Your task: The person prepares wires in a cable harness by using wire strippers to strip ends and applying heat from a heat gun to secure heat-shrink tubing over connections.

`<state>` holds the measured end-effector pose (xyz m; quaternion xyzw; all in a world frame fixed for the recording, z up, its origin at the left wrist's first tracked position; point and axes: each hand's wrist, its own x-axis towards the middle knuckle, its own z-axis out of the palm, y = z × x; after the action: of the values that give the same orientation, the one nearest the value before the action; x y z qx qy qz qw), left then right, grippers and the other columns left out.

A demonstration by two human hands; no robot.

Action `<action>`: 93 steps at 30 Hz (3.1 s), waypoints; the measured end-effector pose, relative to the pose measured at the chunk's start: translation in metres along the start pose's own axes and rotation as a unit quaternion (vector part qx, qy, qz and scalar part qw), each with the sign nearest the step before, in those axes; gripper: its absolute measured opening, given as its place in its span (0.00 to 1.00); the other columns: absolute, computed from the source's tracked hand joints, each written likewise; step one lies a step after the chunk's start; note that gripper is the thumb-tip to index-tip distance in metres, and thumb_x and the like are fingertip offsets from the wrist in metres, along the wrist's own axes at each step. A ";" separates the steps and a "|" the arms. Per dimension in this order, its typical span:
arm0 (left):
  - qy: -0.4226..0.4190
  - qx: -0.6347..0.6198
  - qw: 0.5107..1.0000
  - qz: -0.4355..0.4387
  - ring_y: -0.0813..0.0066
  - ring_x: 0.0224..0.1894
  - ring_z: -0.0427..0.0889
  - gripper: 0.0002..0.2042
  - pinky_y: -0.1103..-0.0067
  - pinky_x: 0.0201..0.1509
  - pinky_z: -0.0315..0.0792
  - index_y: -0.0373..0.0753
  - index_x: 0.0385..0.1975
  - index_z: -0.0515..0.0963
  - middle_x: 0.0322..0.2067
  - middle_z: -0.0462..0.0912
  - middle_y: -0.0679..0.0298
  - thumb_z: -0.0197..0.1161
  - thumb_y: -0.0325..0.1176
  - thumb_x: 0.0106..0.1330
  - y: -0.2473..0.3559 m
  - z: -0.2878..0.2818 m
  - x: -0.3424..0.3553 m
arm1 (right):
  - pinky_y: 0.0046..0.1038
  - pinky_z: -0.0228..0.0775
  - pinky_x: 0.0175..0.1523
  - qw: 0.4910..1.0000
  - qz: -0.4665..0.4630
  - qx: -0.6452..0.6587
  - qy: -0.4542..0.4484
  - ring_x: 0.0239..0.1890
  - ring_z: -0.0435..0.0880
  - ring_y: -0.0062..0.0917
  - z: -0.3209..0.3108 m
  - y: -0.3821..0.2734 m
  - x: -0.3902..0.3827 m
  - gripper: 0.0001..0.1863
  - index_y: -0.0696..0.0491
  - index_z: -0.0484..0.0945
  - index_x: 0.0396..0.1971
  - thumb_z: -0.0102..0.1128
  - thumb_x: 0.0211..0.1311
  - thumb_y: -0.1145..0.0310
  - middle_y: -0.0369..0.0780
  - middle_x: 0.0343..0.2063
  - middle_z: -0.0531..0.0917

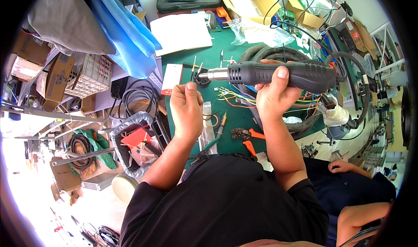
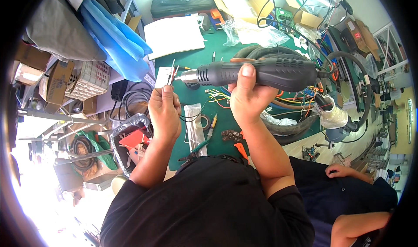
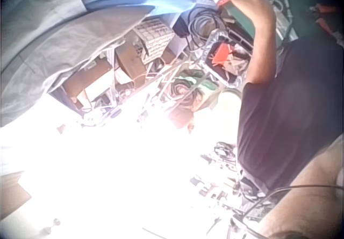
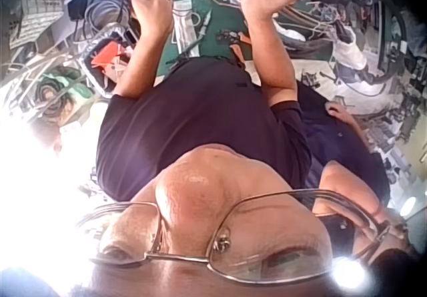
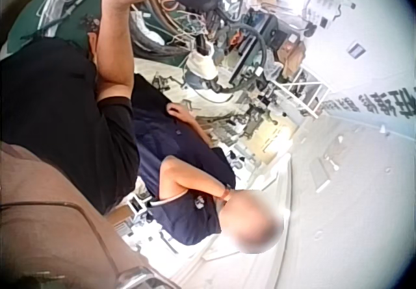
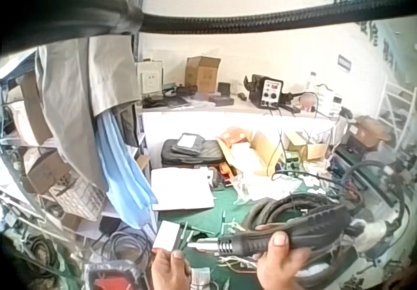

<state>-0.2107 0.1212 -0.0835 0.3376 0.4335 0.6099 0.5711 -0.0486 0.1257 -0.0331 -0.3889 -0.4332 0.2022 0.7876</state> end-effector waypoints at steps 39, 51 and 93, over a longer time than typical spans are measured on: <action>-0.005 0.166 0.974 0.156 0.87 0.21 0.67 0.08 0.86 0.24 0.63 0.33 0.33 0.66 0.20 0.71 0.68 0.53 0.31 0.71 -0.009 -0.002 -0.001 | 0.18 0.64 0.14 0.999 -0.033 -0.008 0.003 0.13 0.74 0.21 0.000 -0.003 -0.003 0.21 0.57 0.62 0.45 0.58 0.62 0.60 0.50 0.28 0.82; -0.009 0.168 0.973 0.156 0.87 0.22 0.67 0.08 0.85 0.25 0.64 0.33 0.33 0.65 0.21 0.72 0.67 0.53 0.30 0.71 -0.009 -0.001 -0.003 | 0.18 0.64 0.13 1.000 -0.027 -0.002 0.011 0.12 0.74 0.21 0.000 -0.007 -0.002 0.21 0.57 0.61 0.45 0.58 0.62 0.61 0.50 0.28 0.82; -0.033 0.190 0.967 0.168 0.86 0.22 0.66 0.07 0.87 0.26 0.63 0.36 0.33 0.65 0.21 0.69 0.69 0.51 0.30 0.72 -0.012 -0.003 -0.006 | 0.17 0.63 0.14 1.000 -0.028 -0.002 0.004 0.12 0.73 0.18 0.002 -0.011 0.005 0.17 0.62 0.67 0.36 0.58 0.62 0.62 0.47 0.26 0.82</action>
<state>-0.2077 0.1142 -0.0948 0.5277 0.4597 0.5919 0.3998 -0.0477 0.1235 -0.0212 -0.3785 -0.4411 0.1777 0.7941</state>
